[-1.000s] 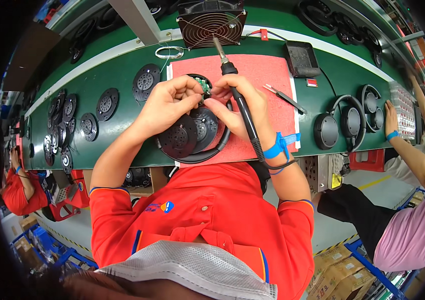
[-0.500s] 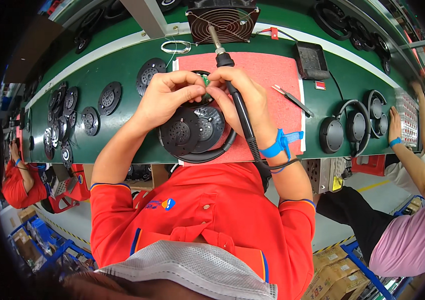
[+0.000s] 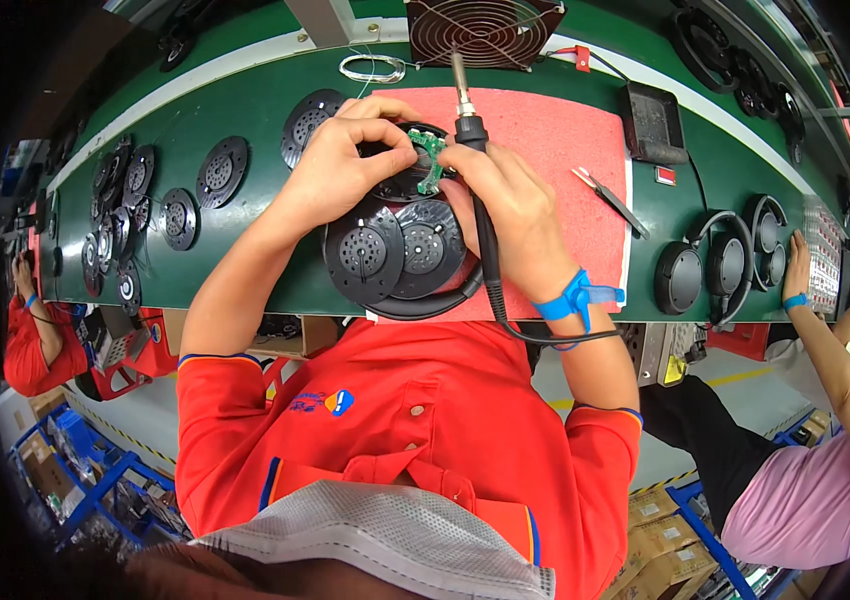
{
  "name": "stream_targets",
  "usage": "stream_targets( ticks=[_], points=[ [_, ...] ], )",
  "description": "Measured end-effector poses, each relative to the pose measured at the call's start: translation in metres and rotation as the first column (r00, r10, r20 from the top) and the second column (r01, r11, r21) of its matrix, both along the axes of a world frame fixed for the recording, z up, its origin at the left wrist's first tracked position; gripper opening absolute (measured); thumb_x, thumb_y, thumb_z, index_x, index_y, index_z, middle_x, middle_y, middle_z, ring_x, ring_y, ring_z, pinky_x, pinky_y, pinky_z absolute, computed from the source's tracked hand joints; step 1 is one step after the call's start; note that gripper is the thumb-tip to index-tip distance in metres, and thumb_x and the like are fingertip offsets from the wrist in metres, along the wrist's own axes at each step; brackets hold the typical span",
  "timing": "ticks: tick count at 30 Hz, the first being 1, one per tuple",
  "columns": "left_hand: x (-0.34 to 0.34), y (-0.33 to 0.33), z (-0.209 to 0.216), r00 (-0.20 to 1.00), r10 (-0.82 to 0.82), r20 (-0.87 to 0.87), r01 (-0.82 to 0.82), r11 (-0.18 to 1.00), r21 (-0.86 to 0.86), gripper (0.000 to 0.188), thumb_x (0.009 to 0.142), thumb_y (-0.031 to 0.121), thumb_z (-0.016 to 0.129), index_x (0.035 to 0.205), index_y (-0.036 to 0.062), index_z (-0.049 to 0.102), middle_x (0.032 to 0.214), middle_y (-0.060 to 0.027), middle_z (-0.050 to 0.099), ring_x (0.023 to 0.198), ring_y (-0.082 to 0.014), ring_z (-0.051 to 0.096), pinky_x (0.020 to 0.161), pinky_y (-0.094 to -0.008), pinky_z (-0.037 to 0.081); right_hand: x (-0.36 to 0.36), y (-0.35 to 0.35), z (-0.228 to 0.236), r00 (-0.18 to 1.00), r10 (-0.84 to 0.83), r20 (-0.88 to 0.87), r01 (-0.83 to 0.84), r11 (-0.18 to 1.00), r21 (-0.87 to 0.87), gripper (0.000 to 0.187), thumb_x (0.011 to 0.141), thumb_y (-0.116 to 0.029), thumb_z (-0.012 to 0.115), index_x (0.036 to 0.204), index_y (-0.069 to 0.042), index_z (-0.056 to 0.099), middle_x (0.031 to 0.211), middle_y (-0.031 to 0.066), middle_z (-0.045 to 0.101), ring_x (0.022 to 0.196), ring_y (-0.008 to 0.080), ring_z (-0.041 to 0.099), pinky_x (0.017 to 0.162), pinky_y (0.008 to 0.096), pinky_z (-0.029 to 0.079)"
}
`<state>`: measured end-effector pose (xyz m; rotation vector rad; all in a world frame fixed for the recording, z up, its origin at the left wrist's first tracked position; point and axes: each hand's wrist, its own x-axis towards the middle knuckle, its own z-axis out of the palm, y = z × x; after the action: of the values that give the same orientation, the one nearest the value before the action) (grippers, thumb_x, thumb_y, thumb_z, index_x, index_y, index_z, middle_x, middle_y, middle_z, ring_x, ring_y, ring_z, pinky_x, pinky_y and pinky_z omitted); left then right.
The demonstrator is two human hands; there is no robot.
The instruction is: The recorder is soldering wires and small components onto circuit boards inside headphone ear cups at a factory assembly line.
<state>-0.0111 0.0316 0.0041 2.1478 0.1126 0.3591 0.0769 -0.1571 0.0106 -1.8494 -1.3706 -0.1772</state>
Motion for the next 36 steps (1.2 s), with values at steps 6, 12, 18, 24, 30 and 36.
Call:
stream_targets(
  ticks=[6,12,18,24,30,36],
  points=[
    [-0.004,0.005,-0.002,0.997,0.064,-0.035,-0.063,0.998,0.02,0.011,0.074,0.013,0.069,0.077,0.003,0.07,0.105,-0.0066,0.062,0.101,-0.0268,0.049,0.092,-0.0352,0.04,0.009,0.013,0.001,0.993,0.117,0.011,-0.117,0.993,-0.002,0.033,0.071,0.005,0.071,0.101,-0.004,0.059,0.1,0.0124,0.067,0.079,0.0279,0.064,0.069,0.034,0.052],
    [-0.002,0.005,-0.002,0.997,0.066,-0.048,-0.064,0.997,0.049,0.009,0.072,0.012,0.069,0.074,0.0038,0.07,0.1,-0.0048,0.062,0.098,-0.0261,0.049,0.089,-0.0345,0.042,0.005,-0.002,0.026,0.992,0.07,0.101,-0.074,0.997,0.033,0.03,0.073,0.002,0.07,0.102,-0.003,0.063,0.083,0.01,0.065,0.065,0.0232,0.057,0.063,0.0318,0.046],
    [-0.001,0.005,-0.001,0.996,0.056,-0.068,-0.05,0.995,0.082,0.009,0.072,0.012,0.069,0.074,0.0025,0.07,0.1,-0.0048,0.062,0.097,-0.0255,0.049,0.089,-0.0331,0.042,-0.008,-0.01,0.031,0.996,0.078,0.046,-0.087,0.96,0.266,0.041,0.095,-0.033,0.051,0.08,0.002,0.066,0.055,0.0048,0.048,0.052,0.0157,0.043,0.049,0.0295,0.031],
    [-0.001,0.004,0.001,0.995,0.057,-0.079,-0.051,0.995,0.08,0.01,0.072,0.01,0.068,0.073,0.0009,0.07,0.1,-0.0057,0.061,0.097,-0.0255,0.049,0.089,-0.0331,0.043,-0.011,-0.011,0.019,0.996,0.078,-0.047,-0.062,0.96,0.273,0.032,0.092,-0.021,0.052,0.073,0.001,0.064,0.057,0.0061,0.053,0.05,0.0161,0.044,0.047,0.0286,0.031],
    [-0.001,0.002,0.002,0.996,0.061,-0.061,-0.055,0.994,0.099,0.009,0.071,0.009,0.067,0.073,0.0005,0.07,0.099,-0.0065,0.061,0.096,-0.0257,0.049,0.088,-0.0331,0.043,-0.009,-0.009,0.015,0.995,0.08,-0.056,-0.064,0.969,0.239,0.027,0.089,-0.015,0.054,0.07,0.001,0.065,0.057,0.0061,0.056,0.049,0.0167,0.046,0.046,0.0289,0.033],
    [-0.001,0.002,0.002,0.996,0.068,-0.052,-0.062,0.992,0.105,0.009,0.071,0.009,0.067,0.073,0.0008,0.07,0.098,-0.0069,0.062,0.095,-0.026,0.05,0.087,-0.0332,0.043,-0.009,-0.008,0.015,0.995,0.083,-0.046,-0.07,0.971,0.229,0.025,0.087,-0.014,0.055,0.07,0.001,0.065,0.058,0.0064,0.058,0.049,0.0172,0.047,0.046,0.0291,0.033]
  ],
)
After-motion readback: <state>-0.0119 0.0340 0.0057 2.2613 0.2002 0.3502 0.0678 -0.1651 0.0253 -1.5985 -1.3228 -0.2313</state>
